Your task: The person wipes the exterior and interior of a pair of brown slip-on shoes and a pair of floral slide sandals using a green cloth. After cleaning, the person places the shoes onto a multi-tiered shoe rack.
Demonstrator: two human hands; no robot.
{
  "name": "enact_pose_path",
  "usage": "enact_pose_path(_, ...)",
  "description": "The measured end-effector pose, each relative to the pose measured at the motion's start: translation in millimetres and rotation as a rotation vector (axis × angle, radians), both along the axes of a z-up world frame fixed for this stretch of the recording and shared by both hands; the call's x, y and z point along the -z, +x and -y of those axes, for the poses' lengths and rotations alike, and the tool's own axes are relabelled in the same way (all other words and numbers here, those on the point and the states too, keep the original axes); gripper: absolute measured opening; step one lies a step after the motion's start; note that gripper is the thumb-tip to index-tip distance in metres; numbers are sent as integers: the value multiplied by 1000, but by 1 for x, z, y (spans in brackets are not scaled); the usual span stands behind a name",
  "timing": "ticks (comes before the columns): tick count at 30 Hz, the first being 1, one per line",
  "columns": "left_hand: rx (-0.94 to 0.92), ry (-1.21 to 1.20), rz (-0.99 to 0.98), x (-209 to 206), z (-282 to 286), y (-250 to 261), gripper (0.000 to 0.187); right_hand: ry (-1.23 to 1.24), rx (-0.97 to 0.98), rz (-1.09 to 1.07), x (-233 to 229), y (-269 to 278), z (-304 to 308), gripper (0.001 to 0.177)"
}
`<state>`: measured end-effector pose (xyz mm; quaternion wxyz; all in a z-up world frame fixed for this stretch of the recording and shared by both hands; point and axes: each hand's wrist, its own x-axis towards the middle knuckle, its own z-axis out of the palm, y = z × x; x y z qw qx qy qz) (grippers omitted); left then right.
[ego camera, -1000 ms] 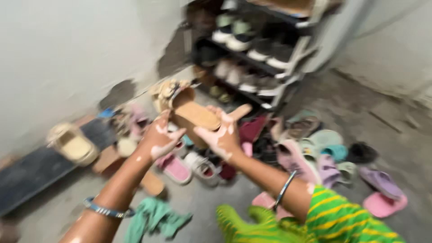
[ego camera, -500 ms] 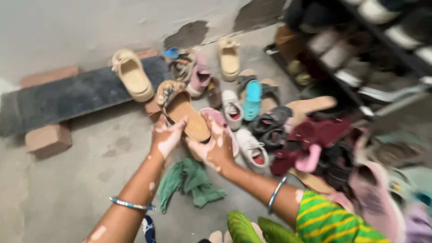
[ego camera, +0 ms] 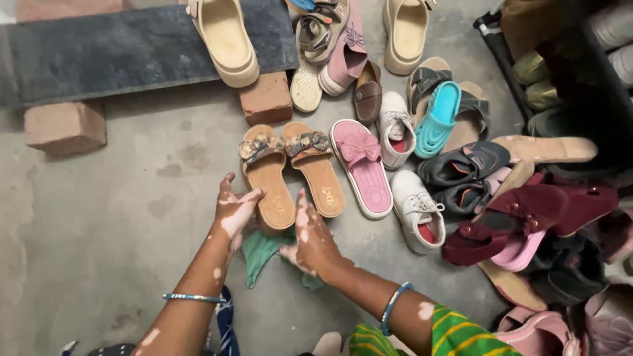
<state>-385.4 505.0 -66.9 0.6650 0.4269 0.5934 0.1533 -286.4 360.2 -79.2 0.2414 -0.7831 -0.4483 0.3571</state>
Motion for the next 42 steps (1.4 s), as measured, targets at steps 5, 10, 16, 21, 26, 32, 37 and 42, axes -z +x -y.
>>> enact_pose_path(5,29,1,-50,27,-5,-12,75,-26,-265,233,31,4,11,112)
enact_pose_path(10,14,-37,-22,36,-7,-20,71,192,-343,507,45,17,13,42)
enact_pose_path(16,76,78,-53,57,-4,-16,71,562,93,56,11,55,7,13)
enact_pose_path(21,117,246,-87,99,2,-9,72,471,93,-122,-69,106,7,14)
enact_pose_path(26,52,292,26,129,6,-4,80,322,103,-492,-146,120,-9,10)
enact_pose_path(32,138,972,-357,69,6,21,64,384,246,-790,-176,127,-23,15)
enact_pose_path(37,387,466,691,-33,-2,58,50,551,148,-924,-186,154,-14,10)
enact_pose_path(42,762,936,238,-78,24,75,60,719,181,-964,-192,179,3,11)
